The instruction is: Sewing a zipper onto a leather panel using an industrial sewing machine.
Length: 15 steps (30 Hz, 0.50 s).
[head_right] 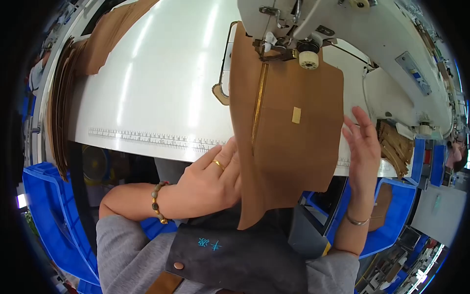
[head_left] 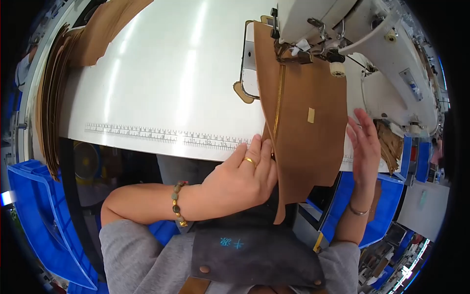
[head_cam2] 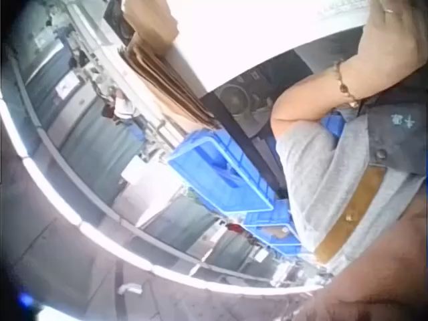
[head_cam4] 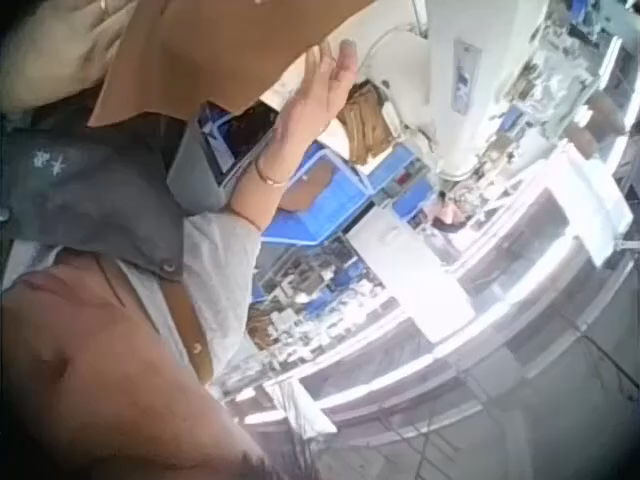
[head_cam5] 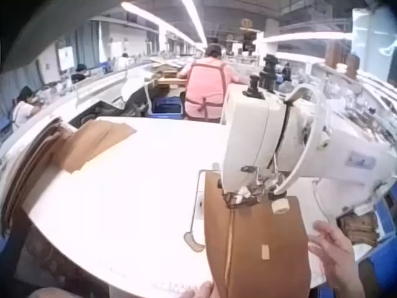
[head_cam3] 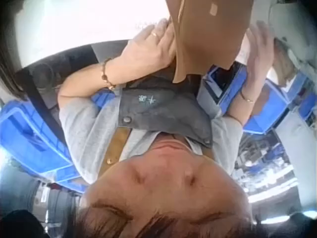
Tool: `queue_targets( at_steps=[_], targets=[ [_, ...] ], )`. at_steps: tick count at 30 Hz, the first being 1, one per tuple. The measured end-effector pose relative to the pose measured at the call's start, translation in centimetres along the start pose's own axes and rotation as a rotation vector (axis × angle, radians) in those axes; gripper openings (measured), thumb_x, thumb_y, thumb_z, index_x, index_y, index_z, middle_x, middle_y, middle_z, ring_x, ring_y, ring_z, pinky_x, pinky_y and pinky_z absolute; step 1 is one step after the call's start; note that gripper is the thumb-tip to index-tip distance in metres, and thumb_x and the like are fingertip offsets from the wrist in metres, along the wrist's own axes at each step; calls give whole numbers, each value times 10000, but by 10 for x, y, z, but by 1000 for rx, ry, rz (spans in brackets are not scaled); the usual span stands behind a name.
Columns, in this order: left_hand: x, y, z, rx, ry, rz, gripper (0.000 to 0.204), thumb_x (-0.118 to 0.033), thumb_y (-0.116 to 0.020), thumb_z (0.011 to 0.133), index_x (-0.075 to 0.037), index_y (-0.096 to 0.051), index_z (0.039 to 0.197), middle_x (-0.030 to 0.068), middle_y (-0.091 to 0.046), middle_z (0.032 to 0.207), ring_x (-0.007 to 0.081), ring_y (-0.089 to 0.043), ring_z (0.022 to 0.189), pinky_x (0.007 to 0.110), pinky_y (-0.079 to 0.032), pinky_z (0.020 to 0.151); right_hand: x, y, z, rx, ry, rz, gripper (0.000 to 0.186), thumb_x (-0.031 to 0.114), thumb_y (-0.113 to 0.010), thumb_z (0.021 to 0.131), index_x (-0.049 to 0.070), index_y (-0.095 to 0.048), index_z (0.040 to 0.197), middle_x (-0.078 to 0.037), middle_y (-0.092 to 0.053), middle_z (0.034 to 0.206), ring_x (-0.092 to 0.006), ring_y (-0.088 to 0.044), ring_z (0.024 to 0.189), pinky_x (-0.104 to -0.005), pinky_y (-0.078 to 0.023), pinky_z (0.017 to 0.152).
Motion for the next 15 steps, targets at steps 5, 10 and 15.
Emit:
queue_targets(
  at_steps=[5,10,15],
  targets=[
    [-3,-1,-1,23,8,18,196,-160,-646,868,11,-730,914,243,-777,1098,360,-745,1041,395,-597,828,-31,17,-2,289,-213,182,420,115,-565,1046,-37,-536,1437,-178,-614,1382,-241,-703,1146,-298,-593,884],
    [-2,-2,-1,-2,26,-19,213,-163,-643,867,21,-734,923,250,-777,1083,356,-747,1011,400,-596,835,-53,-9,-40,393,5,-338,367,111,-576,1036,-40,-584,1371,-177,-665,1281,-256,-718,1091,-326,-597,867],
    [-2,-2,-1,-16,12,-24,229,-166,-643,862,33,-734,927,263,-773,1072,350,-746,998,402,-591,852,-49,-34,-50,403,121,-475,344,112,-581,1031,-37,-604,1341,-179,-675,1245,-272,-718,1075,-341,-595,865]
  ],
)
Point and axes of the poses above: each hand's wrist, its own z-axis towards the middle knuckle, its own y-axis out of the back of the hand, x = y × z, the point moved 6 cm from there along z, towards the middle knuckle
